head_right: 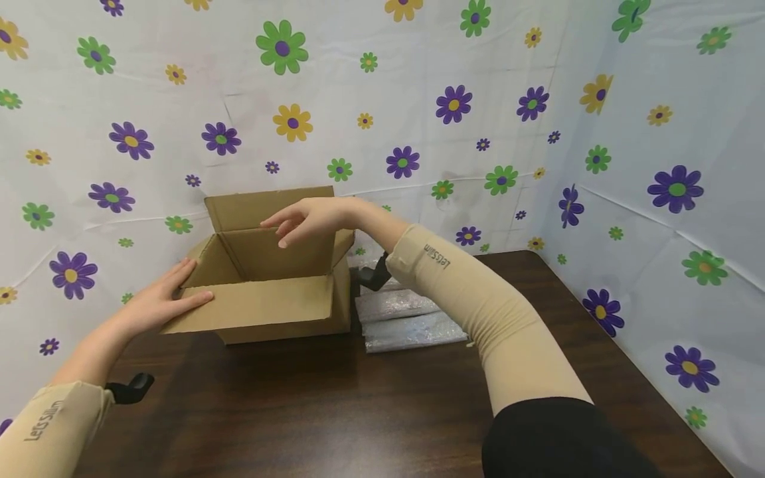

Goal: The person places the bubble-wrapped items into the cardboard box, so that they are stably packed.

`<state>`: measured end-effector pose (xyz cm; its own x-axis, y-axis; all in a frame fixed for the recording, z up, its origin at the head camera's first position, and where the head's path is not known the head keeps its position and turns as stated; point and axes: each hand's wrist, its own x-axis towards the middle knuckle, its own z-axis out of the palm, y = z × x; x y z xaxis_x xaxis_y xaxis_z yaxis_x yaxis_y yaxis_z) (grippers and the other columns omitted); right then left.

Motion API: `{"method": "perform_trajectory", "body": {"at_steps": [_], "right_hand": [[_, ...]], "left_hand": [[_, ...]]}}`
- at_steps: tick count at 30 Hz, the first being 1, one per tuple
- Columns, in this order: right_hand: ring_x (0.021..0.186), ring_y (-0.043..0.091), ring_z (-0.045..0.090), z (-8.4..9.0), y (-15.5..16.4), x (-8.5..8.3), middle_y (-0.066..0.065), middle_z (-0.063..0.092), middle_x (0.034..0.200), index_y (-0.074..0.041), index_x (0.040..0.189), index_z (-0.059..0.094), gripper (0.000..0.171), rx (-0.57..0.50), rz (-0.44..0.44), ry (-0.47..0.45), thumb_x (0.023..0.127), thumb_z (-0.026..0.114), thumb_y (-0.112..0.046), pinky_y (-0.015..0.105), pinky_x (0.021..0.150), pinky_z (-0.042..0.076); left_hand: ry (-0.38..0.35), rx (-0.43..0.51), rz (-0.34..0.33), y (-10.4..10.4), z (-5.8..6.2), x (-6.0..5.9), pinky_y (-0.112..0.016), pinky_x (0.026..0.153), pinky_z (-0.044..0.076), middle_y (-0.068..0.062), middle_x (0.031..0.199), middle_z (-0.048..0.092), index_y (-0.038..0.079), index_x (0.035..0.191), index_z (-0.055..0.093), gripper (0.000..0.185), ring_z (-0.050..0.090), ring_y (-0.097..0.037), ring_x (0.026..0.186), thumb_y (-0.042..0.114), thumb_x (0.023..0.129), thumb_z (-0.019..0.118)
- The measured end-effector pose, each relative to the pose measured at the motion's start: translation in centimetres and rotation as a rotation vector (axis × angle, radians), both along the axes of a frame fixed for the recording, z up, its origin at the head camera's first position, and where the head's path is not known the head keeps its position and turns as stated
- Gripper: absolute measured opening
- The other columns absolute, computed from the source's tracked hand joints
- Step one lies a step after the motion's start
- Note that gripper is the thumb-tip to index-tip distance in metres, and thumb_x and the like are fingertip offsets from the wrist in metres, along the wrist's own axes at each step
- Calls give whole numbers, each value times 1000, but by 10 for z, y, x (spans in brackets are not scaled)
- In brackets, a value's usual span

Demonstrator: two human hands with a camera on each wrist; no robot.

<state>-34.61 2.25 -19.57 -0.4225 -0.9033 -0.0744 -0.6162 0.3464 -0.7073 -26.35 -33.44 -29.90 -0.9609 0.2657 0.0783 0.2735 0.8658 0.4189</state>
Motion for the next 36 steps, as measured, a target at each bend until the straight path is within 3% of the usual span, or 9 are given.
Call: {"method": "perform_trajectory", "body": {"at_steps": [4, 10, 17, 21, 29, 36], "right_hand": [[130, 15, 45, 10, 25, 8, -2, 46, 146, -18, 149, 41, 58, -78, 1, -9, 95, 62, -25, 32, 103, 41], [134, 16, 40, 24, 66, 23, -5, 41, 149, -19, 150, 39, 57, -113, -32, 20, 97, 60, -25, 36, 107, 37], [134, 24, 42, 14, 109, 29, 3, 43, 149, -14, 148, 42, 53, -98, -94, 21, 98, 58, -21, 44, 105, 39], [134, 24, 42, -2, 126, 28, 10, 42, 150, -9, 148, 41, 54, -76, -126, -50, 98, 58, -22, 44, 106, 39], [132, 26, 45, -40, 145, 31, 5, 45, 147, -12, 147, 44, 52, -120, -157, -140, 98, 59, -21, 43, 105, 39], [127, 32, 49, -111, 152, 36, 10, 50, 143, -9, 142, 50, 53, -116, -187, -78, 94, 66, -22, 51, 103, 40]], "left_hand": [[-1, 1, -6, 0, 0, -1, -69, 107, 12, -28, 158, 1, -4, 153, 9, 96, 3, -48, 142, 50, 93, 59], [-7, -6, -16, -2, 2, 0, -68, 107, 12, -29, 157, 1, -5, 153, 8, 95, 3, -49, 142, 49, 93, 59], [-6, -17, -18, -1, 2, -3, -68, 107, 12, -30, 157, 1, -5, 153, 8, 96, 4, -50, 142, 50, 93, 59], [-12, -11, -19, 0, 1, -2, -68, 107, 11, -30, 157, 1, -5, 153, 7, 96, 3, -49, 142, 50, 93, 58], [-7, -13, -20, -2, 0, -2, -68, 107, 12, -31, 156, 2, -5, 153, 8, 96, 4, -50, 142, 50, 93, 59], [-4, -15, -20, -2, 0, -3, -68, 107, 12, -31, 156, 2, -5, 153, 8, 96, 4, -50, 142, 50, 93, 59]]}}
